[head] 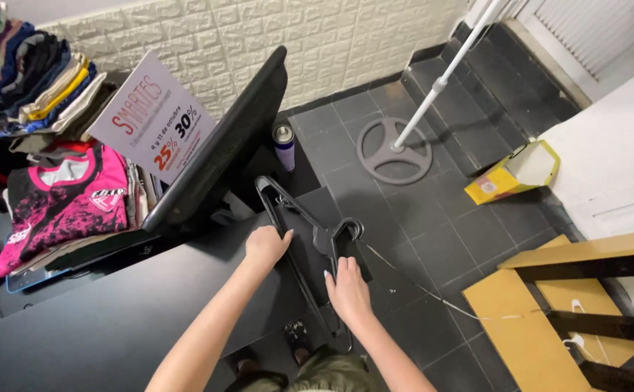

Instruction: The person is taking various clothing items from a pile and placing them onto plastic hangers at a store counter.

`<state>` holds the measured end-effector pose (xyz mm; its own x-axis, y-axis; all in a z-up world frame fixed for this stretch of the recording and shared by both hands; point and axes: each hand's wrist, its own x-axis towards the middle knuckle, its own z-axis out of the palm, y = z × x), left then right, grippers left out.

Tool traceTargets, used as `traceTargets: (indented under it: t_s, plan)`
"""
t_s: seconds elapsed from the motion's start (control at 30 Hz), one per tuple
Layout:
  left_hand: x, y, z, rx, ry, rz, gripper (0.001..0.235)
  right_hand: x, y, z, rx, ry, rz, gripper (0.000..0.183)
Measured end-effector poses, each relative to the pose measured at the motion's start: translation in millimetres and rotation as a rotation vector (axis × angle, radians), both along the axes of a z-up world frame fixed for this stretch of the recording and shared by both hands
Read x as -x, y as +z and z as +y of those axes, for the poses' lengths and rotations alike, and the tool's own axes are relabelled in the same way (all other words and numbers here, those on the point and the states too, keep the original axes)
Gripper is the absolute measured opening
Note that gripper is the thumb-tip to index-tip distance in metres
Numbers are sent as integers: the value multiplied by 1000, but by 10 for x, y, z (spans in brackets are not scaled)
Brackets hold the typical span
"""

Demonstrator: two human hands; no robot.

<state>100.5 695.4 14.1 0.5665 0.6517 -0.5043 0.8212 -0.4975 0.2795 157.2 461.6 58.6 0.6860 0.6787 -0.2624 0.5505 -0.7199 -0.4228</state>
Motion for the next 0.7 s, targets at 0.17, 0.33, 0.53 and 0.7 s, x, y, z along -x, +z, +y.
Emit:
traceTargets:
  t_s: [0.17,0.33,0.53,0.7]
  plan:
    - [141,277,-10,-47,-42,-130,61,-4,270,-5,-141,-120,23,44]
    - [228,270,7,26,-15,-338,55,65,219,22,-202,-175,-91,25]
    - [378,536,-81,152,102,-435,43,161,363,26,-240,-216,-204,21]
    - [708,1638,-341,161,39,-664,40,327,695,-131,-746,-482,483,57]
